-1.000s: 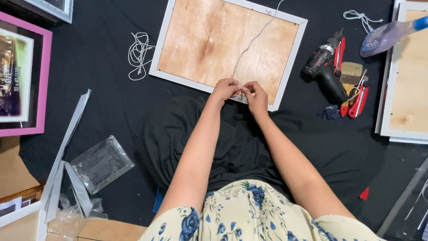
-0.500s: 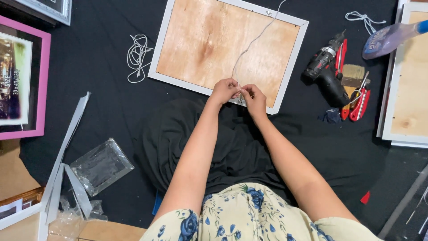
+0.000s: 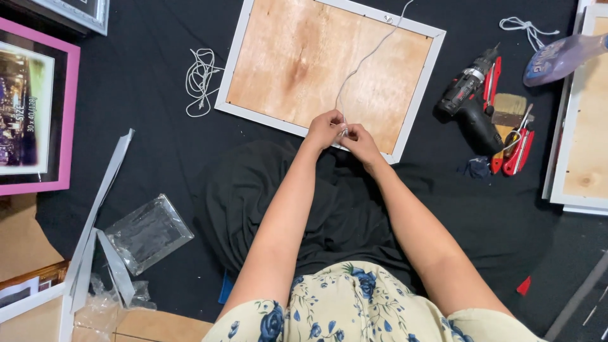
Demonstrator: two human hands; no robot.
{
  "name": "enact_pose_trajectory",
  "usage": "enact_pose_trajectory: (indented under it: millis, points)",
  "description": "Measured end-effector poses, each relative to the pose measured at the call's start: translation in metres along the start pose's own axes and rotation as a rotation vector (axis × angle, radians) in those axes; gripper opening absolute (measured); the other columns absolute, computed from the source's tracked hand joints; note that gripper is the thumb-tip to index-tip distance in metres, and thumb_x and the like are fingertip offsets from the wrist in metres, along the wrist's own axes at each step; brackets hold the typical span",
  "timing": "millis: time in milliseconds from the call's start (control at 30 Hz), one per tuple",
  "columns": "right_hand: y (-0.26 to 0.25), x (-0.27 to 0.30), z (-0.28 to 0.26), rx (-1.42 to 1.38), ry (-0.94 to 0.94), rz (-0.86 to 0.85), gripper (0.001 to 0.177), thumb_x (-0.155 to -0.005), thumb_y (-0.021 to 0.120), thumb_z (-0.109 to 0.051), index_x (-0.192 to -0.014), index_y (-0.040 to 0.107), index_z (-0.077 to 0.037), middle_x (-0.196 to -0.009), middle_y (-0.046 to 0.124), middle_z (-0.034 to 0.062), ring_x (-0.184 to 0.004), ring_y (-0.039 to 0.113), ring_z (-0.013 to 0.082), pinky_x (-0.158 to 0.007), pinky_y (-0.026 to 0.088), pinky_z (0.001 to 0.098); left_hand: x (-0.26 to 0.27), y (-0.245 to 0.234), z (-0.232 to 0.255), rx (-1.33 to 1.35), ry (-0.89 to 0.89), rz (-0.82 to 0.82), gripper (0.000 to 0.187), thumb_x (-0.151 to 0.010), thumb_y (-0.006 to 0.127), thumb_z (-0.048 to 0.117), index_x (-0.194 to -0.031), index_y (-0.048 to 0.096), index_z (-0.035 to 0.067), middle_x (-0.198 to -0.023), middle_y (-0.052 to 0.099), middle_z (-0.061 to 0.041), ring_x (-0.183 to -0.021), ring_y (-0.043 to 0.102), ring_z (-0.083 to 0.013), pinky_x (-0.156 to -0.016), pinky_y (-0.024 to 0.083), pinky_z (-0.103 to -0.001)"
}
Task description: Attaching a metal hanging wire to the back of a wooden picture frame by threading it through eyelets and securing it.
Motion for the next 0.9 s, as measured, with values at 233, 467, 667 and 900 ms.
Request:
enact_pose_trajectory:
  millis: [233, 467, 667, 900]
  points:
    - [-0.012, -0.009, 0.02, 0.106, -0.145, 0.099, 0.029, -0.082, 0.086, -0.026, -0.098, 0.072, -0.005, -0.092, 0.064, 0.0106, -0.085, 0.069, 0.0235, -0.079, 0.057, 0.0358, 0.002, -0.002, 0.012, 0.033, 0.024, 0.021, 0.011, -0.09, 0.076, 0.025, -0.098, 0.074, 0.019, -0.099, 0.076, -0.01, -0.102, 0.073, -0.0348, -0.093, 0.055, -0.044]
    - [-0.016, 0.019, -0.01, 0.322, -0.15, 0.219, 0.011, -0.095, 0.077, -0.03, -0.104, 0.077, -0.024, -0.081, 0.074, -0.0014, -0.083, 0.072, 0.0173, -0.078, 0.056, 0.034, 0.005, -0.009, 0.014, 0.112, -0.074, 0.061, 0.003, -0.093, 0.071, 0.021, -0.095, 0.07, 0.019, -0.077, 0.076, -0.003, -0.077, 0.075, -0.0186, -0.078, 0.058, -0.031]
    - [-0.025, 0.017, -0.009, 0.322, -0.112, 0.172, 0.013, -0.093, 0.076, -0.038, -0.1, 0.077, -0.027, -0.07, 0.066, -0.0025, -0.074, 0.062, 0.0128, -0.075, 0.052, 0.0326, -0.001, -0.003, 0.002, 0.386, -0.141, 0.08, 0.004, -0.093, 0.069, 0.01, -0.097, 0.069, 0.009, -0.077, 0.075, -0.013, -0.065, 0.075, -0.016, -0.062, 0.064, -0.025]
    - [-0.063, 0.04, -0.04, 0.863, -0.248, 0.201, 0.019, -0.099, 0.065, -0.043, -0.099, 0.078, -0.029, -0.081, 0.07, -0.0003, -0.094, 0.068, 0.0298, -0.09, 0.044, 0.0448, 0.002, -0.002, 0.009, 0.515, -0.168, 0.072, 0.012, -0.091, 0.071, 0.005, -0.102, 0.069, -0.001, -0.083, 0.074, -0.024, -0.07, 0.077, -0.0223, -0.063, 0.067, -0.028]
Point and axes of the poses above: each hand's wrist, its own x-axis away from the middle knuckle, its own y-axis out of the palm, z = x × y, the point moved 1 cm from there along -x, towards the middle knuckle
